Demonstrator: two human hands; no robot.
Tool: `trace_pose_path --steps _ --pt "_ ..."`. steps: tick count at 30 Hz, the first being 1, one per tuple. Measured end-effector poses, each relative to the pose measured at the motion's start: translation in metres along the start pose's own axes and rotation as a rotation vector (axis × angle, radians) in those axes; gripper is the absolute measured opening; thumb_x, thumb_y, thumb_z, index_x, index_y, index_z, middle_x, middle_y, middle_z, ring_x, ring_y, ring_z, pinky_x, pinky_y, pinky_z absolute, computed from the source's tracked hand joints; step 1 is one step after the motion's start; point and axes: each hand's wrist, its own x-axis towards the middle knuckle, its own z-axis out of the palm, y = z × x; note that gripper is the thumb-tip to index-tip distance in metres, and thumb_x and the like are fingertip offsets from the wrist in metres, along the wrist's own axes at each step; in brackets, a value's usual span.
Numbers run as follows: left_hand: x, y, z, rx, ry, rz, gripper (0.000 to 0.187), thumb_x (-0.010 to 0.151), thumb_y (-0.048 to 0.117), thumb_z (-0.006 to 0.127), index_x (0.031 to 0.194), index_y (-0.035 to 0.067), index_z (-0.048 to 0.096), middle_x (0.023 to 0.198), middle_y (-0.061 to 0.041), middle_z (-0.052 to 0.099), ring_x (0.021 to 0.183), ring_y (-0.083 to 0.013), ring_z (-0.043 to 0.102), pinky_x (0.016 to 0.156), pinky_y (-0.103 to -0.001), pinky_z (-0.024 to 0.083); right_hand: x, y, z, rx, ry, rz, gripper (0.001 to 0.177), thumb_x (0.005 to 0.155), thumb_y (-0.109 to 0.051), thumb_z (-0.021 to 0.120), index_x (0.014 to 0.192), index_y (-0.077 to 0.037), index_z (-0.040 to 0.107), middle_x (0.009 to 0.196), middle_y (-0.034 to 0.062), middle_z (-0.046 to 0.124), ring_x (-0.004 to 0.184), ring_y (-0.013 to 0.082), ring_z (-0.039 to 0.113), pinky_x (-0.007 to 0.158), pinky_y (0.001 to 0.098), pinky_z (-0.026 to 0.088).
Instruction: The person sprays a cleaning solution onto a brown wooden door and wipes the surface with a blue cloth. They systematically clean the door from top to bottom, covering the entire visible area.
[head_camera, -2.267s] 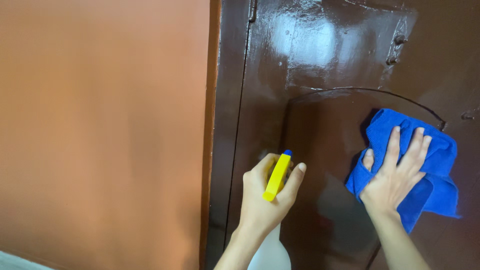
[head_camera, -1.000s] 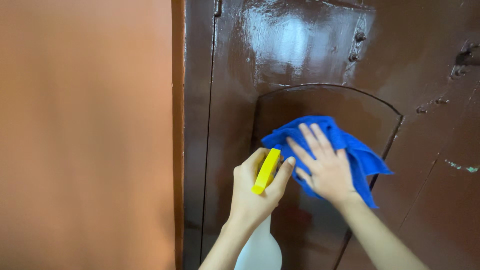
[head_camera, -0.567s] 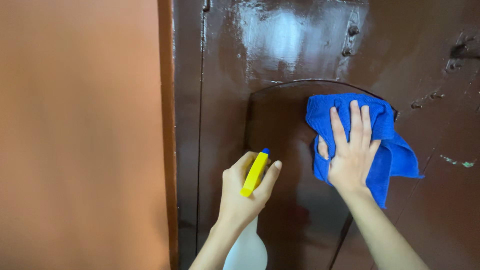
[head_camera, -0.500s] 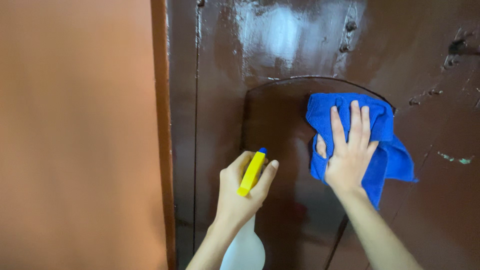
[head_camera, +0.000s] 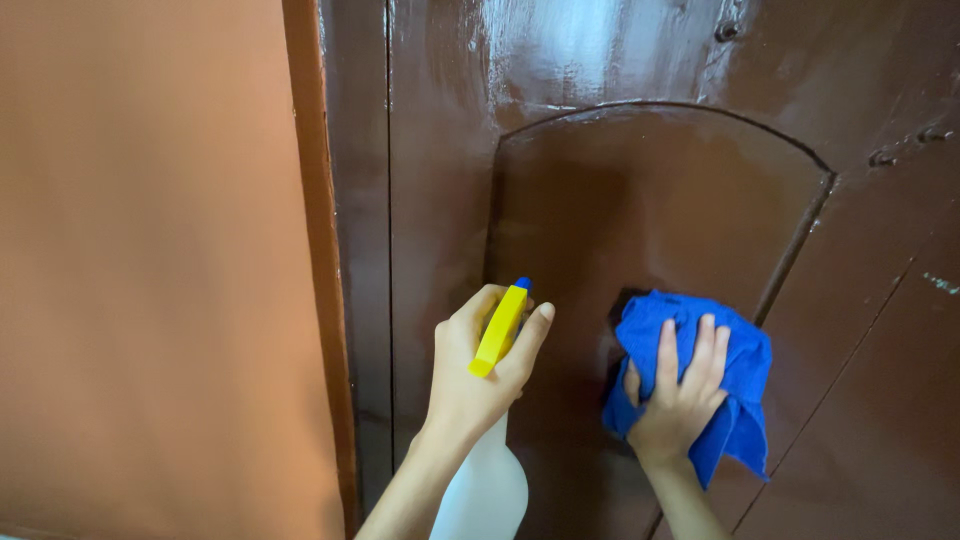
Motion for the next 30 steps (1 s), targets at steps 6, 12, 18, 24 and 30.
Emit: trace_pose_path --steps 6,12,18,24,30 --pt "-0.002 0.002 0.0 0.019 -0.007 0.043 0.03 0.087 0.032 0.075 0.093 0.003 0.068 0.056 -0.004 0.063 0.042 -0.0101 0.06 0.042 -0.025 0.049 -0.041 0.007 0.01 -0.064 -0.016 -0.015 0.061 0.094 -0.029 0.064 0.151 -0.011 0.05 0.163 0.0263 0.036 0.15 0.0493 0.036 0.109 0.0602 0.037" --pt "-0.006 0.016 0.0 -0.033 0.008 0.017 0.029 0.086 0.031 0.076 0.091 0.003 0.069 0.055 -0.004 0.061 0.042 -0.0103 0.06 0.039 -0.027 0.05 -0.04 0.01 0.009 0.0 -0.031 -0.059 0.061 0.094 -0.031 0.062 0.15 -0.011 0.049 0.162 0.0268 0.035 0.149 0.0507 0.035 0.106 0.0603 0.037" --pt "-0.007 0.023 -0.004 -0.021 0.013 0.003 0.028 0.085 0.031 0.076 0.091 0.004 0.068 0.054 -0.004 0.061 0.042 -0.0104 0.06 0.039 -0.027 0.05 0.008 0.009 -0.005 -0.001 -0.192 -0.098 0.066 0.084 -0.036 0.066 0.147 -0.019 0.052 0.161 0.0234 0.036 0.149 0.0462 0.034 0.087 0.0546 0.04" --pt "-0.004 0.025 -0.008 0.007 0.027 0.025 0.031 0.085 0.032 0.076 0.091 0.003 0.067 0.054 -0.005 0.062 0.04 -0.0116 0.061 0.039 -0.027 0.05 0.1 -0.009 -0.019 -0.038 -0.093 -0.306 0.071 0.082 -0.034 0.069 0.15 -0.023 0.05 0.162 0.0158 0.038 0.151 0.0367 0.033 0.115 0.0628 0.03" --pt "-0.003 0.023 -0.007 0.001 0.01 0.002 0.03 0.086 0.032 0.075 0.091 0.003 0.068 0.054 -0.005 0.061 0.04 -0.0114 0.06 0.039 -0.026 0.05 0.146 -0.027 -0.022 -0.074 -0.062 -0.254 0.07 0.088 -0.028 0.067 0.155 -0.022 0.05 0.167 0.0167 0.034 0.155 0.0368 0.03 0.119 0.064 0.026"
